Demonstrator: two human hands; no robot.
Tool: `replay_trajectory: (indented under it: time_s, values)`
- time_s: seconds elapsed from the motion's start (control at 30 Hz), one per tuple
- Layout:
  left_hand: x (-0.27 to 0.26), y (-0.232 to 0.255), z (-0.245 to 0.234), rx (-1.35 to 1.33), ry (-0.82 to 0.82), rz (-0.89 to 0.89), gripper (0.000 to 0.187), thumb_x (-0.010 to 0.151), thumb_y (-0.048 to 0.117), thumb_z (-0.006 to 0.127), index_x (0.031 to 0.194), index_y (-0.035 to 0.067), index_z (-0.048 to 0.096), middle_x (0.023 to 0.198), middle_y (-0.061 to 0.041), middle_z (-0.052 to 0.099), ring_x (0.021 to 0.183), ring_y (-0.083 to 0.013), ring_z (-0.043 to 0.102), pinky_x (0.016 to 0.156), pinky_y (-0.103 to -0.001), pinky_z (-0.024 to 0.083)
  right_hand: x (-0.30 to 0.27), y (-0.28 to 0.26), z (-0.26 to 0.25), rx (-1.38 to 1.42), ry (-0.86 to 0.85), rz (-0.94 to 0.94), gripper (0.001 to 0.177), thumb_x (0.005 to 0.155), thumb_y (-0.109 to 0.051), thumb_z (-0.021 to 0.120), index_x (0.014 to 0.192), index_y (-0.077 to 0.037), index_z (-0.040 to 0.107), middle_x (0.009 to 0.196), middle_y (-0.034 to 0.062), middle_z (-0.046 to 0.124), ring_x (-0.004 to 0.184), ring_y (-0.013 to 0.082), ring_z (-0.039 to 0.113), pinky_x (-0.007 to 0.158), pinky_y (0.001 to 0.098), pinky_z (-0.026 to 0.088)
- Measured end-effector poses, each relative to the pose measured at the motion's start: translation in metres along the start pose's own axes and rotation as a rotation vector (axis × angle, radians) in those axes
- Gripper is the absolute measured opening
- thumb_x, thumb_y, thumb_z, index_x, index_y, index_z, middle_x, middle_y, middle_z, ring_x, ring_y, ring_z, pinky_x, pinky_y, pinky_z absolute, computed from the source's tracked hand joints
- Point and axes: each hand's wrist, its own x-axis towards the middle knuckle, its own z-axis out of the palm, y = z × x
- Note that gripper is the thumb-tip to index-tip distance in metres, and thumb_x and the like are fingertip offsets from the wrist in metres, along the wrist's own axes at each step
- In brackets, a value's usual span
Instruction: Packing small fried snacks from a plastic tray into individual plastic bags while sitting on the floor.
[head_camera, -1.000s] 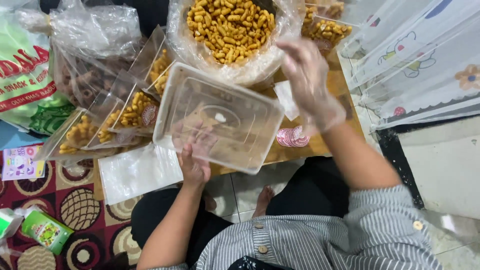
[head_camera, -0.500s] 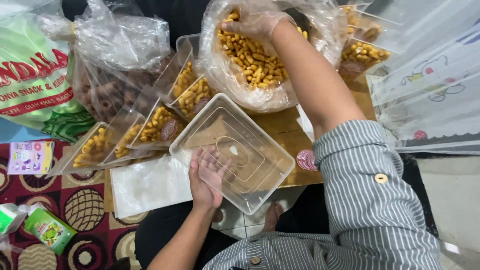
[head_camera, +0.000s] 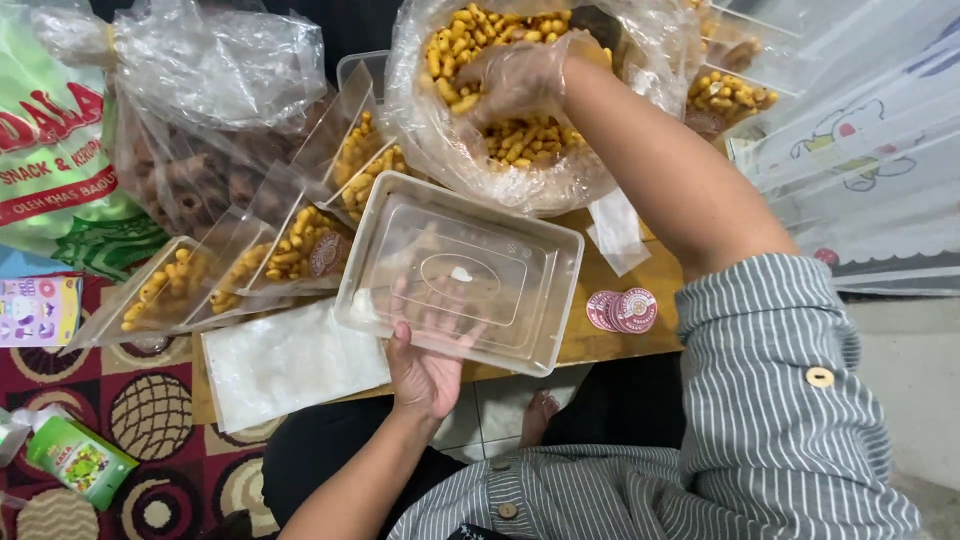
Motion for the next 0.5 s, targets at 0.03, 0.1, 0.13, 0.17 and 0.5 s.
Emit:
replay_trajectory:
  time_s: [0.03, 0.1, 0.13, 0.17, 0.5]
  values:
    - [-0.001, -0.004, -0.003, -0.036, -0.096, -0.025, 0.097, 0.075, 0.034, 0.087, 0.149, 0.035, 0.025, 0.153, -0.018, 0.024, 0.137, -0.039, 0.034, 0.108, -0.068, 0.032, -0.011, -0.005, -0.002, 0.0, -0.083, 0.0, 0.086, 0.076, -0.056, 0.067, 0.151, -0.026, 0.036, 0.154, 0.0071, 0.038, 0.142, 0.0323, 0.032, 0.117, 0.0574, 0.021]
    - [-0.003, -0.008, -0.006, -0.069, -0.193, -0.051, 0.097, 0.08, 0.033, 0.089, 0.149, 0.041, 0.022, 0.159, -0.021, 0.017, 0.142, -0.0452, 0.027, 0.109, -0.069, 0.029, -0.032, -0.01, -0.009, 0.003, -0.164, 0.002, 0.085, 0.078, -0.047, 0.069, 0.152, -0.027, 0.033, 0.153, 0.0091, 0.039, 0.14, 0.0332, 0.037, 0.116, 0.0599, 0.025]
    - [-0.002, -0.01, -0.006, -0.065, -0.201, -0.062, 0.1, 0.08, 0.034, 0.089, 0.15, 0.041, 0.018, 0.159, -0.021, 0.018, 0.141, -0.0458, 0.029, 0.109, -0.068, 0.031, -0.043, -0.01, -0.015, -0.018, -0.219, 0.01, 0.083, 0.079, -0.053, 0.064, 0.152, -0.031, 0.031, 0.157, 0.0058, 0.033, 0.144, 0.0317, 0.029, 0.117, 0.0633, 0.02]
    - [-0.003, -0.011, -0.005, -0.063, -0.207, -0.071, 0.103, 0.08, 0.034, 0.089, 0.151, 0.04, 0.015, 0.159, -0.022, 0.02, 0.141, -0.0465, 0.03, 0.108, -0.068, 0.033, -0.053, -0.011, -0.02, -0.039, -0.277, 0.017, 0.081, 0.08, -0.059, 0.058, 0.152, -0.036, 0.028, 0.161, 0.0024, 0.026, 0.147, 0.0302, 0.022, 0.118, 0.0667, 0.015]
    - [0.019, 0.01, -0.001, 0.054, -0.121, -0.12, 0.1, 0.07, 0.043, 0.085, 0.148, 0.024, 0.027, 0.153, -0.025, 0.031, 0.139, -0.046, 0.035, 0.106, -0.066, 0.036, -0.035, -0.002, 0.027, 0.258, -0.169, 0.096, 0.103, 0.07, 0.019, 0.044, 0.157, -0.034, 0.028, 0.144, 0.0236, 0.043, 0.042, 0.0195, 0.044, 0.031, 0.0285, 0.038]
